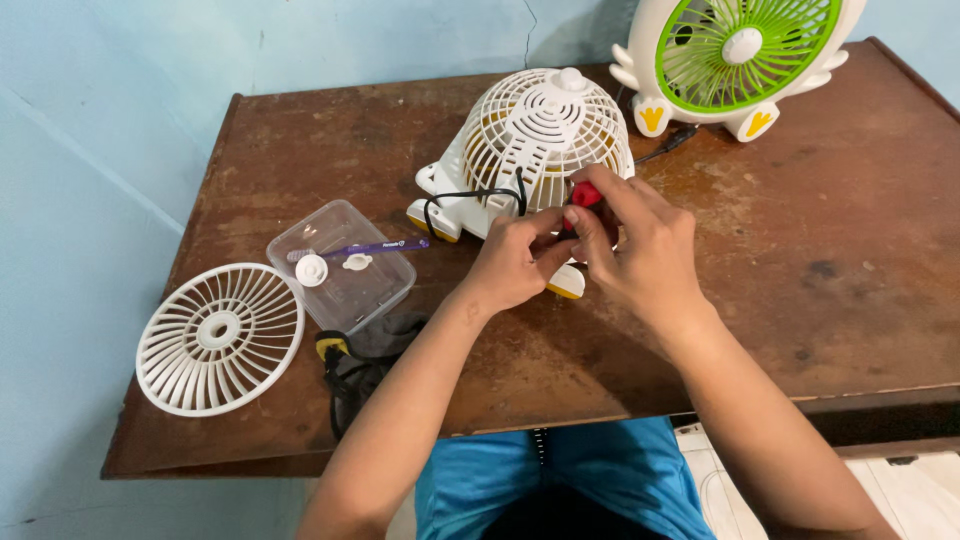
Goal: The person uses a screwdriver to remove screws from the rear grille of a small electric fan, then detaches the grille to expose the fan blades and motor. The removed screws are placed into a small plastic container.
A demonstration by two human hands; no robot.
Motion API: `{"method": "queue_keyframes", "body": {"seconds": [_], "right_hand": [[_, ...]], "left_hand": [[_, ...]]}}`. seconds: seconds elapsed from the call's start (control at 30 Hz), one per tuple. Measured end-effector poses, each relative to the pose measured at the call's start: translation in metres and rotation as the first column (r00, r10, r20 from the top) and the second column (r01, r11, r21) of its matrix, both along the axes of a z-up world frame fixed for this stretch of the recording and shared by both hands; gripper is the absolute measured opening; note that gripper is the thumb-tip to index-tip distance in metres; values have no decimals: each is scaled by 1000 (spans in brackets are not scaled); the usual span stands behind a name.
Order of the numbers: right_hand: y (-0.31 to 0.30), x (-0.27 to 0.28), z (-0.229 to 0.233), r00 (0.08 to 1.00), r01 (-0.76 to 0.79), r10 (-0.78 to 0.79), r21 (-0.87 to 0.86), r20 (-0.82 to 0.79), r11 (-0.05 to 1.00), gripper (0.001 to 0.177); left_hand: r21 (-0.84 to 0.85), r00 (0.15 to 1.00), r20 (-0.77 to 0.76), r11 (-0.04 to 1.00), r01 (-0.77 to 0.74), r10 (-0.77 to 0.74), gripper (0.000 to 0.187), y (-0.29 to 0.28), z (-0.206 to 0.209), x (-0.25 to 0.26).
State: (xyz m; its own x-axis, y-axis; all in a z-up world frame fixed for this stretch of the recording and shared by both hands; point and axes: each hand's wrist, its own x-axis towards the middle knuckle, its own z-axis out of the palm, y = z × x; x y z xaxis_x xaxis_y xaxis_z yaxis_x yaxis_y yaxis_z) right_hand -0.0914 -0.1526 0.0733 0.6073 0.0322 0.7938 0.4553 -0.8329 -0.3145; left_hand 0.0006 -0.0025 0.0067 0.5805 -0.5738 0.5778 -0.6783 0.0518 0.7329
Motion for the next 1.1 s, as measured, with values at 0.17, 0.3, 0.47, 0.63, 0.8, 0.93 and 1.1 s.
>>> {"method": "queue_keyframes", "body": {"seconds": [0.17,0.3,0.47,0.63,0.8,0.93,1.1], "right_hand": [[9,-1,-1,998,64,-64,-11,6,998,28],[15,1,-2,993,121,-121,-4,6,993,32],[12,-3,4,999,31,-32,-20,-9,999,36],[-23,-12,10,957,-162,190,140,-220,977,46],[-39,-13,-19,835,-12,45,65,-548,998,27],[-30,-7,-42,807,-161,86,-79,-584,984,41],[-25,3,-47,714,-93,-91,-223,-694,970,39]], "left_hand": [[66,999,4,996,-52,51,32,1,-2,1],[41,1000,11,999,-21,21,32,1,-4,5],[147,996,-31,986,-81,87,29,4,-2,1],[-64,993,-104,997,52,-59,24,2,-1,-6],[-117,983,-155,990,83,-101,25,2,2,-6],[-233,971,-197,969,86,-133,29,9,13,-10],[-123,976,-209,992,38,-63,28,24,32,-16]]}}
